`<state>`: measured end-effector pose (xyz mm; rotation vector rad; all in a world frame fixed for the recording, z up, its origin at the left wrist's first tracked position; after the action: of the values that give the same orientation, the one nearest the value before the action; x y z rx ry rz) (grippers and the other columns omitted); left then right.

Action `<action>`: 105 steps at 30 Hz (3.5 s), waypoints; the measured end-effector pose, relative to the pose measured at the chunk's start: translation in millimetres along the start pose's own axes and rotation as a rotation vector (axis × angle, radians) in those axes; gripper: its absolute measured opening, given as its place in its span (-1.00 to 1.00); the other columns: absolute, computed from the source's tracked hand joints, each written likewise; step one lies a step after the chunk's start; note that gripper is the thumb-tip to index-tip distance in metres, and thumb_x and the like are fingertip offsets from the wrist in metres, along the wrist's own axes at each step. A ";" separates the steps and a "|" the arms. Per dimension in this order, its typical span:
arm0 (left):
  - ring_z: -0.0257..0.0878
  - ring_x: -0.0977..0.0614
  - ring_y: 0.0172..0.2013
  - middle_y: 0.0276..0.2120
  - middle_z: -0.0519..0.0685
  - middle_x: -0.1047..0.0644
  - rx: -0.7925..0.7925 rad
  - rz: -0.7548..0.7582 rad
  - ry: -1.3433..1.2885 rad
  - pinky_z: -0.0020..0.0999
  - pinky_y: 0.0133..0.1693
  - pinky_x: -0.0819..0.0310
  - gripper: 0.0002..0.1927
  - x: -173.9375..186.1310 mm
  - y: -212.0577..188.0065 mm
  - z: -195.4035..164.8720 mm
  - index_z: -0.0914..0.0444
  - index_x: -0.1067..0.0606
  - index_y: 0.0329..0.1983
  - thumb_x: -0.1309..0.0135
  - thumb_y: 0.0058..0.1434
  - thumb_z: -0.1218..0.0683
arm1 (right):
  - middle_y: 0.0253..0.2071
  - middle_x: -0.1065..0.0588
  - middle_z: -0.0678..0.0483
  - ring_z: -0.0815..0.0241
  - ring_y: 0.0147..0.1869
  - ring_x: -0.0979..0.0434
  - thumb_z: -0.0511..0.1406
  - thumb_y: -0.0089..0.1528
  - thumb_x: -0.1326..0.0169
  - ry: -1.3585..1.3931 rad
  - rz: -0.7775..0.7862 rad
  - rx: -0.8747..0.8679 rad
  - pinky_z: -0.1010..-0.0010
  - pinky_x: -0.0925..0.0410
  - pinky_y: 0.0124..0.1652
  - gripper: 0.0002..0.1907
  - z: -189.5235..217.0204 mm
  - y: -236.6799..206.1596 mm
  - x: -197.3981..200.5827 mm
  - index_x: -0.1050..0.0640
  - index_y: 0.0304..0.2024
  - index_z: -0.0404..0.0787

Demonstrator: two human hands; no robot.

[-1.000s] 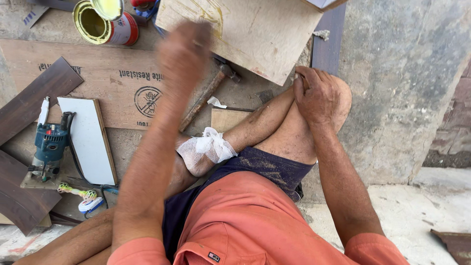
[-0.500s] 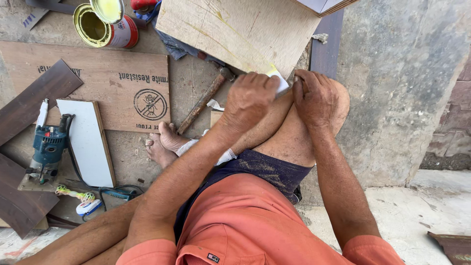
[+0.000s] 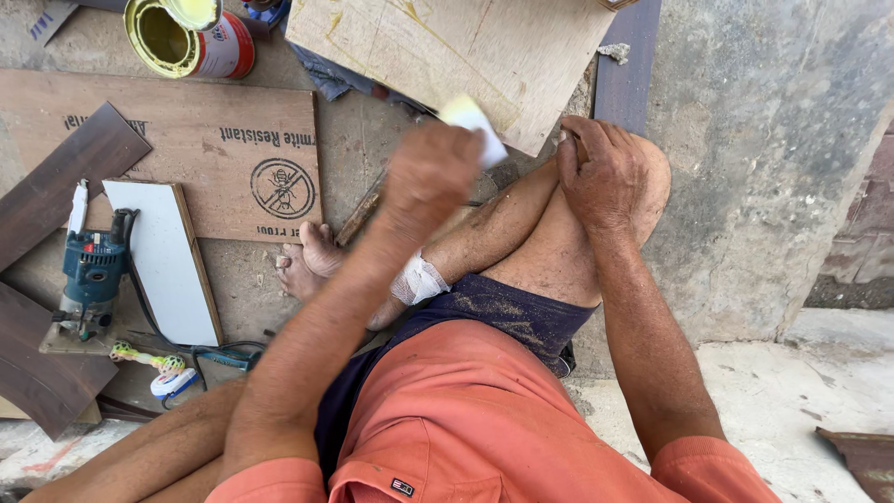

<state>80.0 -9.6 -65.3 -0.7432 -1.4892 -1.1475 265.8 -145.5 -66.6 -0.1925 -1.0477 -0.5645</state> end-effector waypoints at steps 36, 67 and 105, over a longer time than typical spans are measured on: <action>-0.18 -0.66 -0.21 -0.19 0.00 -0.63 -0.034 0.048 -0.038 -0.29 -0.26 -0.64 -0.75 12.5 1.5 21.7 0.23 -0.58 -0.05 -0.22 0.25 0.07 | -0.17 -0.64 0.04 0.10 -0.09 -0.64 -0.35 0.35 -0.23 0.003 -0.020 -0.025 0.22 -0.46 -0.07 -0.89 -1.9 0.2 2.2 -0.65 -0.06 -0.14; -0.24 -0.59 -0.21 -0.21 -0.05 -0.59 0.145 0.049 0.193 -0.36 -0.28 -0.52 -0.71 -13.2 -10.4 96.8 0.11 -0.61 0.08 -0.28 0.32 0.00 | -0.14 -0.63 0.02 0.11 -0.06 -0.64 -0.35 0.35 -0.23 -0.009 -0.032 -0.002 0.25 -0.47 -0.07 -0.86 -4.1 -0.4 2.2 -0.63 -0.04 -0.14; -0.30 -0.53 -0.55 -0.54 -0.12 -0.53 0.023 0.114 0.041 -0.33 -0.55 -0.44 -0.74 -9.4 27.9 9.2 0.12 -0.55 -0.40 -0.07 0.40 -0.04 | -0.10 -0.65 0.02 0.16 0.01 -0.69 -0.51 0.35 -0.08 0.391 -0.223 -0.105 0.34 -0.52 0.03 -0.80 -26.4 -13.4 2.1 -0.59 0.00 -0.25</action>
<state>104.0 9.7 -66.6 -0.7746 -1.4052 -1.0522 279.6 -168.3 -79.5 -0.0526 -0.6628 -0.8226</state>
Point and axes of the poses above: each hand's wrist, its own y-axis towards the middle knuckle, its own x-axis out of the back of the hand, z = x × y, the point moved 3 cm from there along y, towards the middle knuckle
